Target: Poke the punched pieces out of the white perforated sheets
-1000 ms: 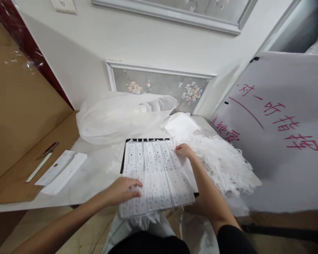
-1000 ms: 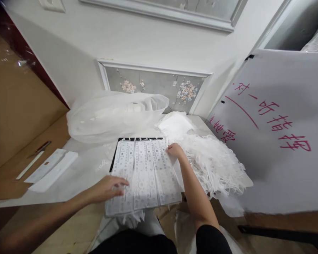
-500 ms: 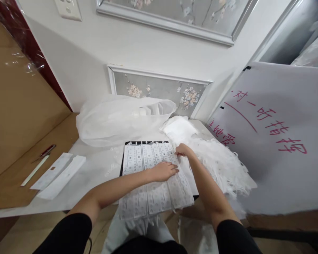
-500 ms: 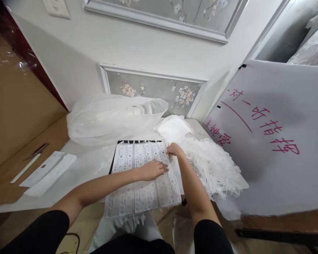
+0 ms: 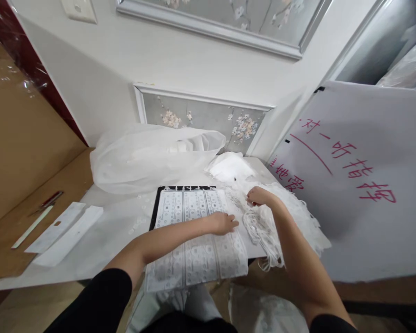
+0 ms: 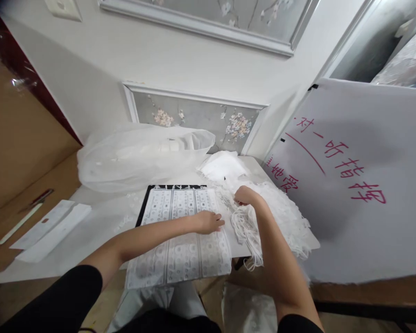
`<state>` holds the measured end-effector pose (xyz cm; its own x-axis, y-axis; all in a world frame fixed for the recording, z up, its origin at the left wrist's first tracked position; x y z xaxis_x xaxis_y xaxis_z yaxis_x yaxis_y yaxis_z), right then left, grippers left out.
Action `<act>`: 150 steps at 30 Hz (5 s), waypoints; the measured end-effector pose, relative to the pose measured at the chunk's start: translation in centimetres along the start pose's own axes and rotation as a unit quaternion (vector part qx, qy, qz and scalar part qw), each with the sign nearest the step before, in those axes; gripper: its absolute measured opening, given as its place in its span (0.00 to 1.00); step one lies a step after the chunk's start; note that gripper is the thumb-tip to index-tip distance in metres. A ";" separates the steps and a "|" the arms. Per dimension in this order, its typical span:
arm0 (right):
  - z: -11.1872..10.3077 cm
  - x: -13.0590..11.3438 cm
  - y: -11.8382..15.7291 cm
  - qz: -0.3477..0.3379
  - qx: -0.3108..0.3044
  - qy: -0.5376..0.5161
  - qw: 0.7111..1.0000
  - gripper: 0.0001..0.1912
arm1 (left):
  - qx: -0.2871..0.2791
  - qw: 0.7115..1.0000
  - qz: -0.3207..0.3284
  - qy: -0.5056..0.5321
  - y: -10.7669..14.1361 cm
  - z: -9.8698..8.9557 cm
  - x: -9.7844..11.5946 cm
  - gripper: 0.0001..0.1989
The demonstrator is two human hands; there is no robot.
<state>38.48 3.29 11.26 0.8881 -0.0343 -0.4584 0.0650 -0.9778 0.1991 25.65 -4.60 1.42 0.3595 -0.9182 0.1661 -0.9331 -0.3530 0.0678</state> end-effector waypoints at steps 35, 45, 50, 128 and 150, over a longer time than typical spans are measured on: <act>16.4 -23.7 -0.5 -0.327 -0.032 -0.345 0.879 0.33 | 0.285 0.911 -0.243 0.175 23.8 -3.3 -20.4 0.14; 15.0 -22.7 -7.1 -0.205 0.044 -0.428 0.879 0.42 | 0.296 0.907 -0.252 0.162 24.3 -3.1 -22.1 0.16; 15.9 -21.4 -9.3 -0.185 0.136 -0.438 0.869 0.22 | 0.297 0.908 -0.257 0.147 24.3 -3.3 -22.2 0.15; 16.1 -19.6 -9.6 -0.291 0.125 -0.274 0.908 0.14 | 0.201 0.934 -0.287 0.072 24.8 -3.7 -20.8 0.31; 17.1 -15.8 -9.7 -0.231 0.101 -0.358 0.899 0.17 | 0.203 0.945 -0.244 0.079 24.8 -3.3 -20.9 0.23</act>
<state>16.06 9.77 1.73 0.2620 0.3314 -0.9064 0.2025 -0.9371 -0.2842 -4.94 6.42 2.92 0.7137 -0.6005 0.3606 -0.5680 -0.7974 -0.2036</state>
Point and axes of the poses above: each hand's wrist, its own y-axis away from the middle knuckle, its own z-axis out of the palm, x = y × z, the point moved 9 cm from there along -y, towards the middle knuckle, and after that the axes turned 4 degrees about -z, right-handed, at the moved point
